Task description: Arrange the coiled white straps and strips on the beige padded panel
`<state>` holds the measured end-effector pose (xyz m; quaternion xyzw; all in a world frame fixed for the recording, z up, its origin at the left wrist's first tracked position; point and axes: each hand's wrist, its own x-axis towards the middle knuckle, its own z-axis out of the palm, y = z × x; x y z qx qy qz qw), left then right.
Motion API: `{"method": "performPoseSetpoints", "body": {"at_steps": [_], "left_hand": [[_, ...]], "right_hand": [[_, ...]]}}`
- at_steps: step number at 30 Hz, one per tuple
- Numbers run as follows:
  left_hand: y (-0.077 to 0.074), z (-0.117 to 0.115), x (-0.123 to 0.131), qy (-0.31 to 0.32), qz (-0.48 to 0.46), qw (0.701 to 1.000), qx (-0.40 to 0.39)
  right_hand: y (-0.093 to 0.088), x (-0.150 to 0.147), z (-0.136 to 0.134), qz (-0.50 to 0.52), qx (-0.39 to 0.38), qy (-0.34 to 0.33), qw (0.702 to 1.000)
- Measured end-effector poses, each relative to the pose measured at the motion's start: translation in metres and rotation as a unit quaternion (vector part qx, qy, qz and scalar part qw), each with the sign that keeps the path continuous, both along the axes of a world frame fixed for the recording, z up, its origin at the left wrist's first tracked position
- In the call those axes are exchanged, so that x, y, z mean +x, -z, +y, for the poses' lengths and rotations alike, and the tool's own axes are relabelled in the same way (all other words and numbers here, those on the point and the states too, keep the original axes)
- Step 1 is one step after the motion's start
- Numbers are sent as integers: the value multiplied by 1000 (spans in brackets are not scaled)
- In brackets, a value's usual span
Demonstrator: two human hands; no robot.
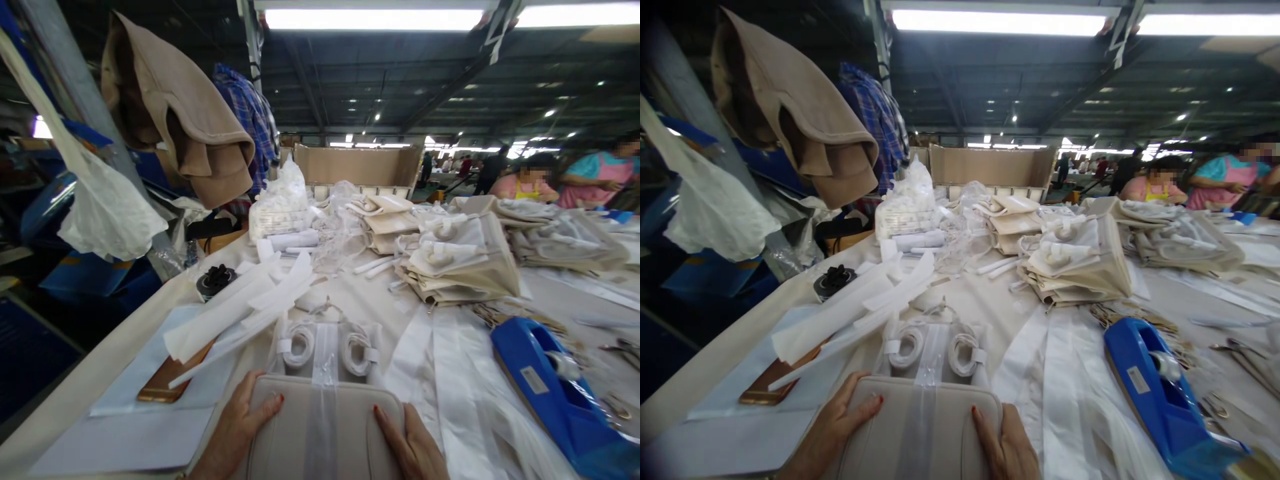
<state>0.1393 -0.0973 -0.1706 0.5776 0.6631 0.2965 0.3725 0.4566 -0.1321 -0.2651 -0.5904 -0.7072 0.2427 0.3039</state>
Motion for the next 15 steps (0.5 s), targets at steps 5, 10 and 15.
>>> {"method": "performPoseSetpoints", "body": {"at_steps": [5, 10, 15], "left_hand": [[3, 5, -3, -55, 12, 998, 26], [-18, 11, 3, -65, -106, 987, -105], [-26, 9, 9, -59, -226, 963, -132]], "right_hand": [[-29, -16, 0, 62, 15, 44, 997], [-71, -34, 5, 157, -162, 127, 966], [-81, -39, 3, 181, -149, 144, 961]]}}
